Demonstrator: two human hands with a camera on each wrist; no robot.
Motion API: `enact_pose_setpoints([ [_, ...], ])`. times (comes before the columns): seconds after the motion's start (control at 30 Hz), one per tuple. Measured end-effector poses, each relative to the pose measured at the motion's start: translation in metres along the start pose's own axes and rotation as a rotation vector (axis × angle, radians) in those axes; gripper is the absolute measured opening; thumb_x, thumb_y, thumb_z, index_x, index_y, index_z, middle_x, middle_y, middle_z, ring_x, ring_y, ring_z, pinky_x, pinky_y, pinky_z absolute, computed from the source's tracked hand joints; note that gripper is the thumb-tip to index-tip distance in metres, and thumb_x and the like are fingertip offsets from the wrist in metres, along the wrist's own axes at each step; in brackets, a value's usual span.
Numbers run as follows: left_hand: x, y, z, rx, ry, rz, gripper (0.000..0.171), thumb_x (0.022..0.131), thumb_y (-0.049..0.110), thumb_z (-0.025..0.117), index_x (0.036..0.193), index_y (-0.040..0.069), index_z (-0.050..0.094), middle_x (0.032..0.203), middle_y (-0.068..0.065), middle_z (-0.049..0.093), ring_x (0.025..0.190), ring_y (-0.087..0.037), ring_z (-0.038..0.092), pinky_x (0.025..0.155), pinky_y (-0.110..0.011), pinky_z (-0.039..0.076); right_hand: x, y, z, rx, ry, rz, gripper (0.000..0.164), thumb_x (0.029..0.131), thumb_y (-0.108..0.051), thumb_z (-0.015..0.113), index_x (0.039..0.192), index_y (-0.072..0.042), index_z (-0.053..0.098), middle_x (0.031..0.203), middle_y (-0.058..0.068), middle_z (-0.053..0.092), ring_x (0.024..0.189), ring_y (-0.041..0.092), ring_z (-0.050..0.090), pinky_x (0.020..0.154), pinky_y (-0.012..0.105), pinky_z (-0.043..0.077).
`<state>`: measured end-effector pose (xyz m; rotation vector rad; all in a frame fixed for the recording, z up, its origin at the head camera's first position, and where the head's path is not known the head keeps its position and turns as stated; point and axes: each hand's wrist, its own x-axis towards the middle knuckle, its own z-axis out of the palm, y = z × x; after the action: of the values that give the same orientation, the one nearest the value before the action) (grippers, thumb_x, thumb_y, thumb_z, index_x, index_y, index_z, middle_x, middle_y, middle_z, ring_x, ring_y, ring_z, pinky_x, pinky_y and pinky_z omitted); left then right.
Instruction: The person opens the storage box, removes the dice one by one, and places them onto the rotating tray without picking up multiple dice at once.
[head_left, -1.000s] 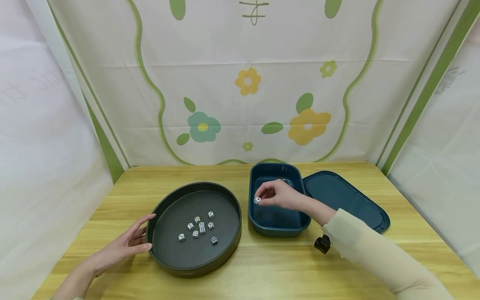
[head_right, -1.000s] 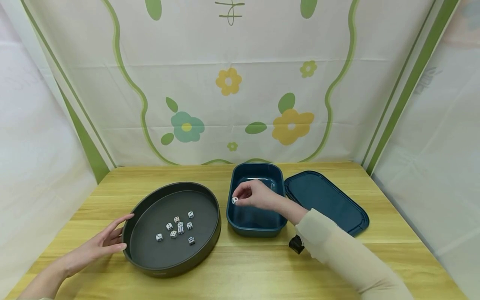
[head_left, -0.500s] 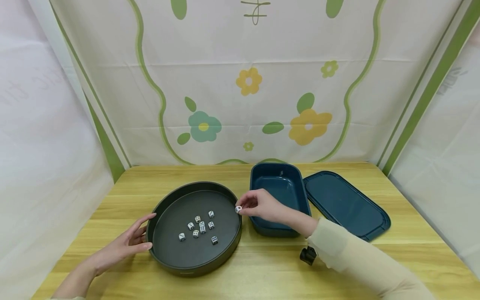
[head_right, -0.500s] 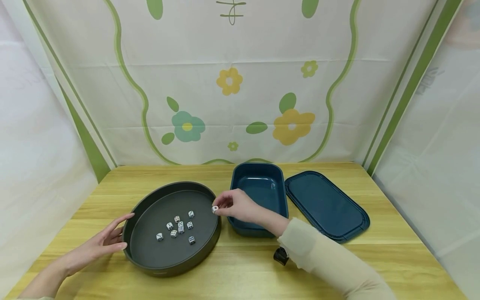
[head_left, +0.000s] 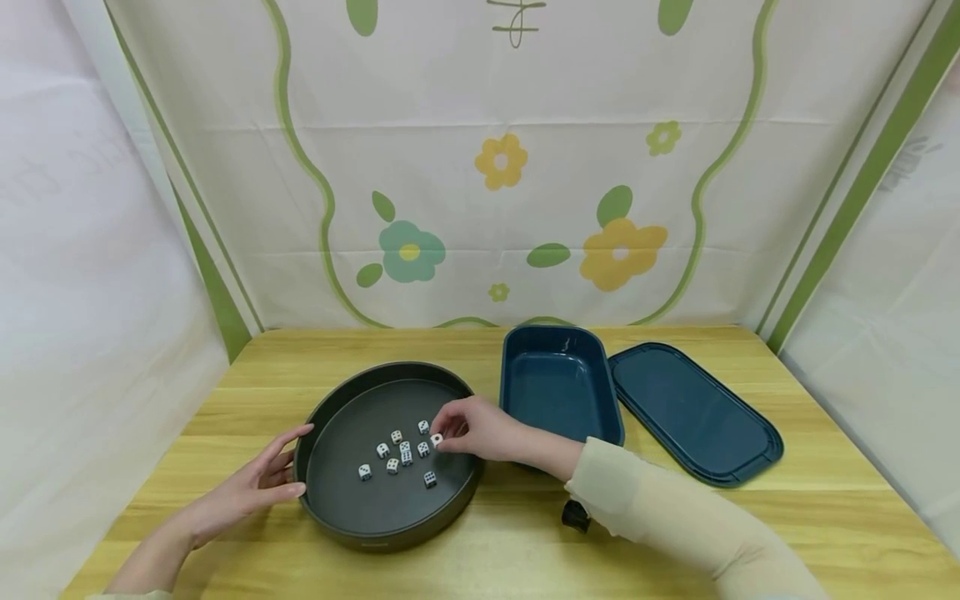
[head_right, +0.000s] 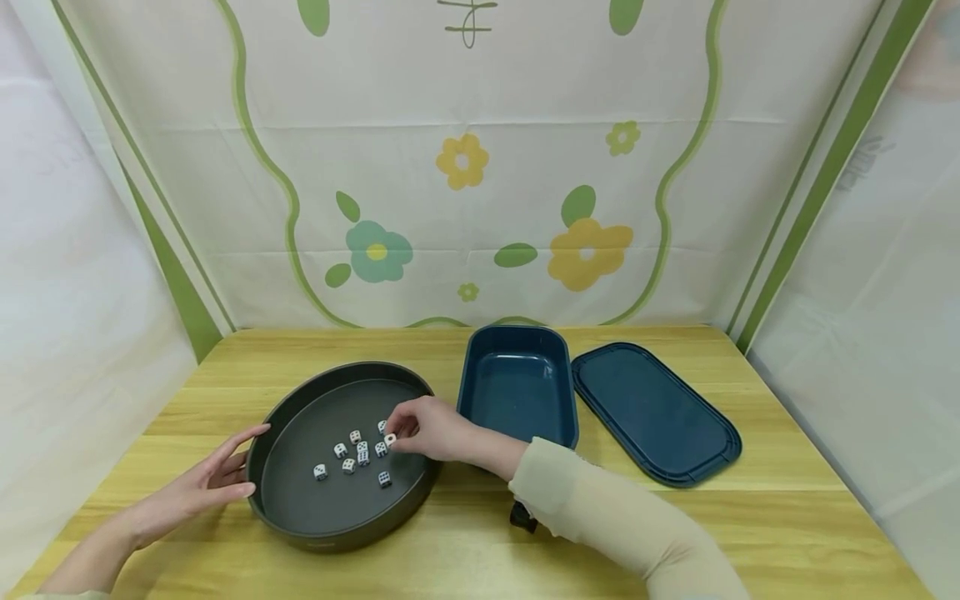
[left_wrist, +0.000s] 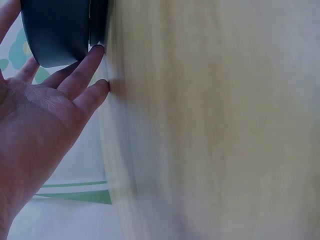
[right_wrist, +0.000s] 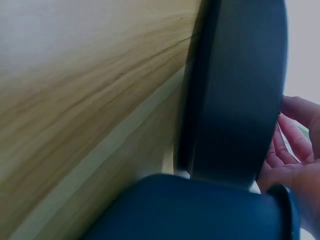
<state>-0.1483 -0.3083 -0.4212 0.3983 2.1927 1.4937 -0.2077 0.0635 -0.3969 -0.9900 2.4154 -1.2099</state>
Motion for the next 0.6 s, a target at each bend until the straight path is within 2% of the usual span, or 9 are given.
enact_pose_setpoints([
  [0.1,0.001,-0.001,0.000,0.000,0.000,0.000,0.075,0.099,0.012,0.055,0.156,0.018,0.007,0.154,-0.033,0.009,0.138,-0.053,0.012,0.089,-0.017,0.039,0.007,-0.002,0.007,-0.025,-0.026,0.009,0.008,0.088,-0.006,0.072,0.094,-0.011,0.070,0.083,-0.008,0.064,0.074,0.002,0.059,0.072,0.020,0.049],
  [0.33,0.000,-0.001,-0.001,0.001,0.005,-0.001,0.075,0.099,0.012,0.056,0.156,0.019,0.008,0.155,-0.031,0.010,0.139,-0.051,0.013,0.090,-0.017,0.040,0.015,-0.008,0.019,-0.128,-0.090,-0.040,0.008,0.087,-0.006,0.073,0.091,-0.013,0.069,0.085,-0.011,0.063,0.075,-0.002,0.058,0.072,0.016,0.047],
  [0.6,-0.002,0.000,0.000,0.014,-0.003,0.011,0.075,0.099,0.012,0.055,0.156,0.018,0.007,0.154,-0.034,0.011,0.138,-0.053,0.014,0.090,-0.018,0.040,0.017,-0.011,0.021,-0.112,-0.082,-0.016,0.010,0.086,-0.007,0.074,0.095,-0.011,0.071,0.085,-0.010,0.064,0.075,0.000,0.058,0.072,0.017,0.047],
])
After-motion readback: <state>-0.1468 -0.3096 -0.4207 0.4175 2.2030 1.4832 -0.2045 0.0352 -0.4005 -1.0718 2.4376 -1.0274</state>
